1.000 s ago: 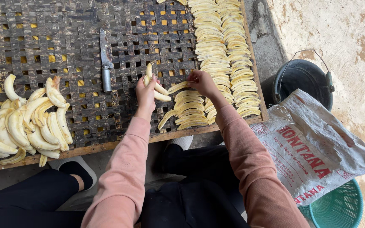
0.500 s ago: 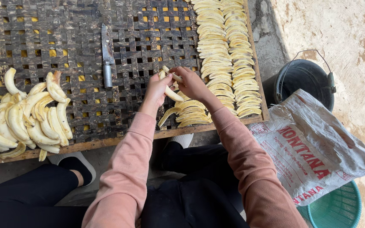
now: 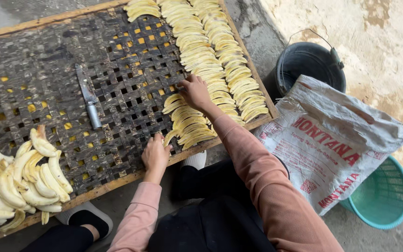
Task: The person sits on the ground and arranges peeled banana halves in neat rows on a woven bamboo drying tray, picking pieces one at a time from a pile on the tray and placing them edge to edge along the tray's edge. A knife lies on the tray but is not used.
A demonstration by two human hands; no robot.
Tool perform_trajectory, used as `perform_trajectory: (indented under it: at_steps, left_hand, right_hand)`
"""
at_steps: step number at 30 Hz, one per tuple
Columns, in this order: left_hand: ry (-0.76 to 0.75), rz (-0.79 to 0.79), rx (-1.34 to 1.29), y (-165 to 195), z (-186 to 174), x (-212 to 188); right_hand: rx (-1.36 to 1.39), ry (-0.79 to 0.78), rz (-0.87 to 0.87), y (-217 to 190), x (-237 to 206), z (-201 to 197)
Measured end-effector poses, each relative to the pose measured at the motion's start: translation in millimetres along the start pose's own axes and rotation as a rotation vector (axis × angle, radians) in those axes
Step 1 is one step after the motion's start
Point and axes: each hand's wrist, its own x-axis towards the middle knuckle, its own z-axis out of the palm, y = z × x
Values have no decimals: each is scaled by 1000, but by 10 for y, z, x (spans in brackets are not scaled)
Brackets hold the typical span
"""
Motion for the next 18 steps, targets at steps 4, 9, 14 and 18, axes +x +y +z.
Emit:
perform_trajectory:
  at_steps: [4,9,14,18]
  left_hand:
    - [84,70,33,-297,-279,-99]
    - [262,129,-253,-164,-831,-316]
    - [795,426,-686,87,-1900,-568]
    - [1203,721,-601,-41,-3050,-1246]
  right_hand:
    - [13,-163,-193,-494,-75,21]
    - [-153,-140,-293,-1148,-97,-111]
    - [404,661,-122,-1692,16,-1243]
    - [393,1212,-489,-1838,-612,-2867]
